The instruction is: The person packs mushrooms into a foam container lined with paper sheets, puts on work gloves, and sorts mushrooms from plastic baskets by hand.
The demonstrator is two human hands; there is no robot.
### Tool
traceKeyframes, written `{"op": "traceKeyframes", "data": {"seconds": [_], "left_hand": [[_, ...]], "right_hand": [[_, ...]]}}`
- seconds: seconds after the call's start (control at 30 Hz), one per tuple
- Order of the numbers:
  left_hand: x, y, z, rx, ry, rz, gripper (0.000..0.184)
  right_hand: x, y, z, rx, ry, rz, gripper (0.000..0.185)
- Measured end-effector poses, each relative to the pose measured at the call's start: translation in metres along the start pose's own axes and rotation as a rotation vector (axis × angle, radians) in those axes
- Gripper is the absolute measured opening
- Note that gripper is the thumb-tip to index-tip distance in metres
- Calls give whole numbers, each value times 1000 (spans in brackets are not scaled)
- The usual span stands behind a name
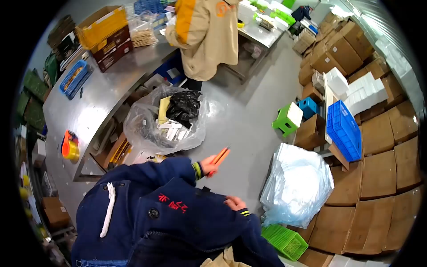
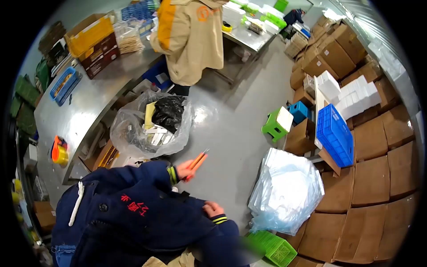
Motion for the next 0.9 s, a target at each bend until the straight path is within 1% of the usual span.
{"op": "traceKeyframes", "data": {"seconds": [0.03,0.07,0.1,0.13,0.2,0.27,0.3,0.4,0.43,0.47,0.53,0.57,0.6,0.63,0.67,0.73,0.8,0.87,0.9], "left_hand": [[20,-9,-24,4,15,-38,39],[45,-21,-45,-37,-20,-19,38],[67,-34,-68,-46,-41,30,38],[86,-47,-90,-54,-62,80,39],[129,-73,-126,-105,-174,204,36],[164,-92,-155,-97,-142,187,37],[174,-102,-176,-142,-144,208,40],[198,-121,-228,-143,-121,153,41],[201,-123,-247,-125,-134,141,42],[204,-124,-264,-96,-62,164,43],[208,-124,-291,-58,-54,163,44],[205,-120,-306,-53,-42,225,45],[212,-118,-316,-51,-30,294,45],[212,-112,-326,62,15,216,47],[215,-105,-339,118,42,226,49],[216,-88,-366,184,2,242,51],[234,-72,-395,239,-10,266,53],[253,-54,-427,267,-27,293,52],[263,-47,-442,276,-38,315,52]], "right_hand": [[11,15,-10,77,-246,-215,26],[14,34,-23,174,-245,-220,25],[7,51,-38,217,-230,-229,24],[10,65,-55,192,-239,-274,24],[20,87,-87,220,-292,-319,24],[33,103,-124,139,-359,-377,24],[47,111,-144,114,-417,-392,24],[63,150,-225,9,-268,-208,25],[65,166,-254,25,-302,-229,26],[63,180,-282,-14,-286,-234,26],[52,216,-350,15,-74,49,26],[42,228,-380,10,-135,-90,27],[26,239,-411,-3,-90,-81,27],[14,248,-440,-16,-69,-92,26],[-11,254,-471,-31,-49,-101,26],[-53,253,-523,-67,8,-113,26],[-73,236,-578,-148,43,-141,25],[-97,210,-616,-242,17,-220,25],[-107,196,-629,-315,47,-148,27]]}}
Point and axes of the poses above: each hand's wrist, its own z-axis away from the middle knuckle, its own y-axis out of the back of the hand, x = y × z, the point moved 5 cm from there along -z, towards the middle knuckle, and after that the axes turned 15 degrees about x, right-handed, at the moved point
